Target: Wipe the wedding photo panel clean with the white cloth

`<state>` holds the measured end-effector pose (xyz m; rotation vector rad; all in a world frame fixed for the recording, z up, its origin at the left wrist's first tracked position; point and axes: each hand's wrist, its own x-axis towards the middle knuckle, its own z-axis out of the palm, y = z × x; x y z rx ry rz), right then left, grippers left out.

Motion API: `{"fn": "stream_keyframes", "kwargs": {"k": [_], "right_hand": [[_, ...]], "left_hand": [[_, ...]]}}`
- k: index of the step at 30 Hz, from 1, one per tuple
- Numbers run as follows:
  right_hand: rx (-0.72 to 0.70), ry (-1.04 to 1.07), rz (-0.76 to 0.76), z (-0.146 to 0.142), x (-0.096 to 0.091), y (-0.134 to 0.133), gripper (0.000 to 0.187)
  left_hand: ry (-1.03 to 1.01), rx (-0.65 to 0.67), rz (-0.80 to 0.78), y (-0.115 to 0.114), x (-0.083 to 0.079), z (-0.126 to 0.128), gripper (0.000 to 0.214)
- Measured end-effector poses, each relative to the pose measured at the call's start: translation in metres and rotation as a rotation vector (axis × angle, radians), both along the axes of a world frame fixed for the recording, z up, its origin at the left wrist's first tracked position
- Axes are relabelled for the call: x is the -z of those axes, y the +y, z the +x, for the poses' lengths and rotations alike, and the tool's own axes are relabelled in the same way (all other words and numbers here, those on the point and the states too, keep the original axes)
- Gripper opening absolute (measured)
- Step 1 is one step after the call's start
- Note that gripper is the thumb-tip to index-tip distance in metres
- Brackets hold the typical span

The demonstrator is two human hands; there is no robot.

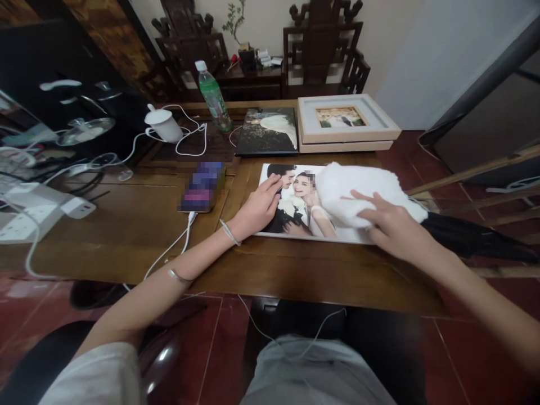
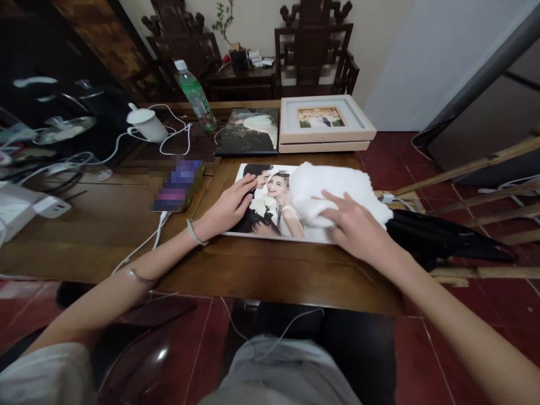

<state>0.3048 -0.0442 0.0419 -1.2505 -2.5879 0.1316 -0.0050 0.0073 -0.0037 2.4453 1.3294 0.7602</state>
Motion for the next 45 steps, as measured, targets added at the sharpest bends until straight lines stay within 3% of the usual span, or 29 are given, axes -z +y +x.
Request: {"fn": "stream_keyframes", "kwargs": {"k": [3,6,9,12,15,18,21,25,30,34,37,42,45], "right_hand": [[0.140,0.000,0.028,-0.010,0.008,0.029,0.047],[0.180,-0.033,0.036,-0.039,0.009,0.044,0.051],[0.047,-0.068,0.005,-0.075,0.004,0.039,0.047],[-0.183,-0.053,-0.031,-0.099,-0.002,0.020,0.047],[-0.393,-0.045,-0.075,-0.101,-0.006,-0.003,0.045],[-0.462,-0.046,-0.111,-0.084,-0.011,-0.023,0.045],[-0.435,-0.020,-0.118,-0.060,-0.016,-0.037,0.046],[-0.230,0.000,-0.106,-0.029,-0.018,-0.038,0.046],[0.058,-0.005,-0.034,-0.015,-0.005,-0.003,0.045],[0.198,-0.026,0.014,-0.034,0.003,0.031,0.047],[0.165,-0.047,-0.001,-0.059,0.002,0.047,0.050],[-0.119,-0.035,-0.064,-0.096,-0.006,0.054,0.049],[-0.216,-0.042,-0.089,-0.105,-0.006,0.052,0.049]], "left_hand": [[-0.008,-0.002,-0.008,-0.001,0.000,0.000,0.042],[-0.041,-0.021,-0.029,-0.002,-0.002,0.002,0.042],[-0.171,-0.057,0.010,-0.003,-0.004,0.003,0.044],[-0.324,-0.081,0.070,-0.002,-0.007,0.002,0.050],[-0.358,-0.093,0.063,-0.001,-0.008,0.001,0.056],[-0.323,-0.100,0.031,-0.002,-0.010,0.003,0.055],[-0.257,-0.080,0.011,-0.003,-0.010,0.005,0.048],[-0.110,-0.006,-0.009,-0.004,-0.007,0.005,0.045],[0.011,0.027,-0.022,-0.004,-0.003,0.004,0.046],[-0.018,0.010,-0.029,-0.005,-0.005,0.005,0.046],[-0.125,-0.021,-0.020,-0.006,-0.009,0.007,0.047],[-0.387,-0.089,0.039,-0.007,-0.012,0.006,0.057],[-0.412,-0.105,0.025,-0.007,-0.012,0.005,0.060]]}}
